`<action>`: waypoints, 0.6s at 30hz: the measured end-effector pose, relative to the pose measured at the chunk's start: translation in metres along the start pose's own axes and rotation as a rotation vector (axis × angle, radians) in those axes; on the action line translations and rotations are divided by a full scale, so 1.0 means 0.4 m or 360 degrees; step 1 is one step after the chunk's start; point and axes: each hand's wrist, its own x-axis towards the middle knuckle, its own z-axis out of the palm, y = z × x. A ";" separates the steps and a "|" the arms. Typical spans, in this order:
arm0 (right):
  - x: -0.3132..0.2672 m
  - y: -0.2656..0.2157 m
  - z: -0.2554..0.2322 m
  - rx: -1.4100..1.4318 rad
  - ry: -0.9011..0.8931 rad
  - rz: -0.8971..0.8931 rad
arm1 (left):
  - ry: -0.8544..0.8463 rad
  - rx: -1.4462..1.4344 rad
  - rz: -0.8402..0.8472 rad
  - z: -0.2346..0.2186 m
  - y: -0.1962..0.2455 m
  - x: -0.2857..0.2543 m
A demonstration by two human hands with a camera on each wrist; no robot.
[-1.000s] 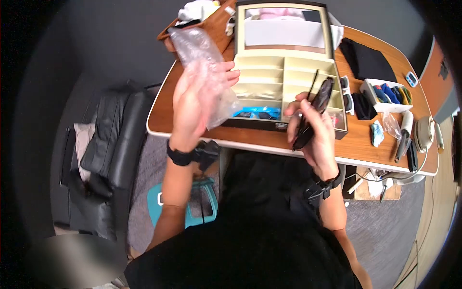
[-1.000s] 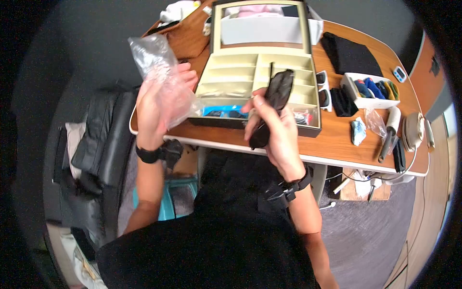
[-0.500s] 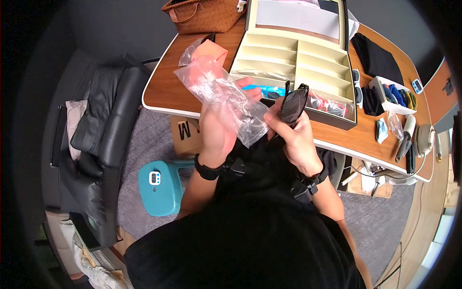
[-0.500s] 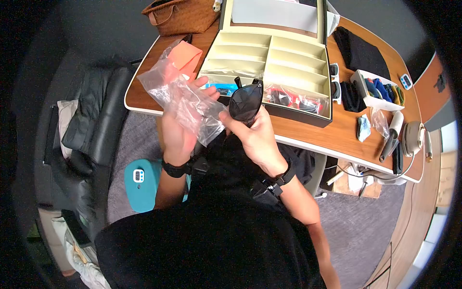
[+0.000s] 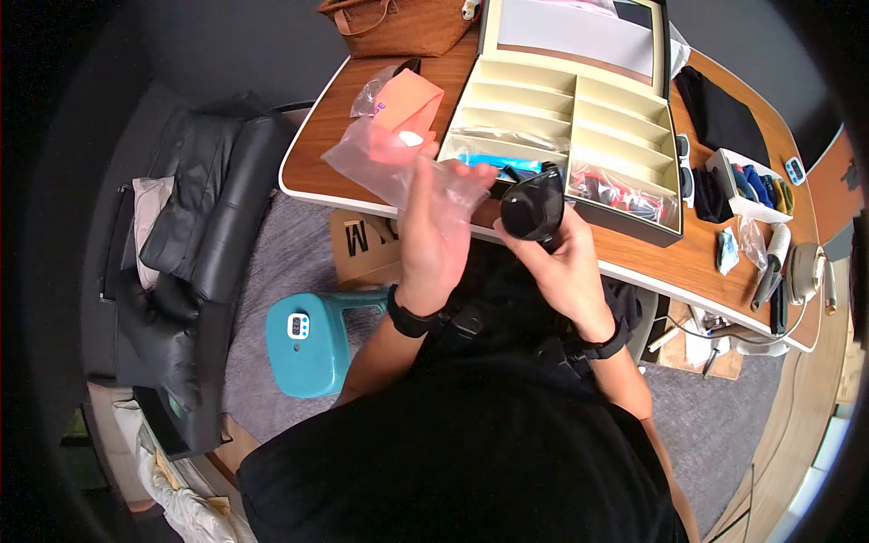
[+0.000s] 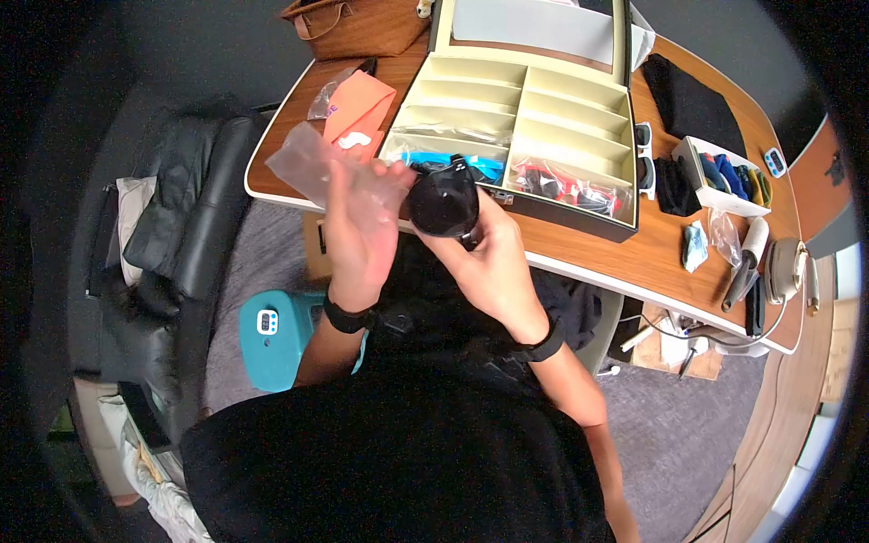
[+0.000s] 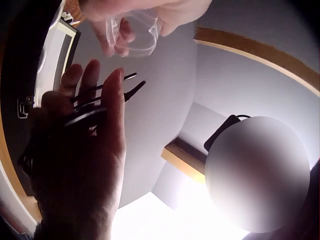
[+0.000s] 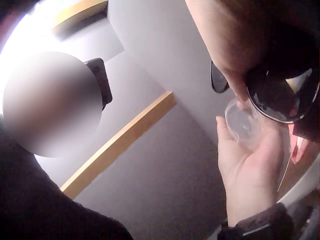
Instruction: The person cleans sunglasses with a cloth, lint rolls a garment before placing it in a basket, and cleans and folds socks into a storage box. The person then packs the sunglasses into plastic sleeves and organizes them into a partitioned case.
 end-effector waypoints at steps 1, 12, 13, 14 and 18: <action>-0.002 -0.014 -0.004 -0.0088 -0.0137 0.0145 | 0.0077 0.0074 0.0057 -0.003 0.010 0.006; -0.006 -0.028 -0.005 -0.0770 -0.0421 0.0175 | 0.0060 0.0230 0.0102 0.040 0.027 -0.012; -0.005 -0.032 -0.005 -0.0802 -0.0410 0.0231 | 0.0072 0.0237 0.0133 0.040 0.020 -0.013; -0.006 -0.032 -0.004 -0.0802 -0.0410 0.0231 | 0.0082 0.0244 0.0163 0.039 0.014 -0.015; -0.013 -0.016 0.001 -0.0750 -0.0306 0.0248 | 0.0047 0.0204 0.0177 0.030 0.006 -0.018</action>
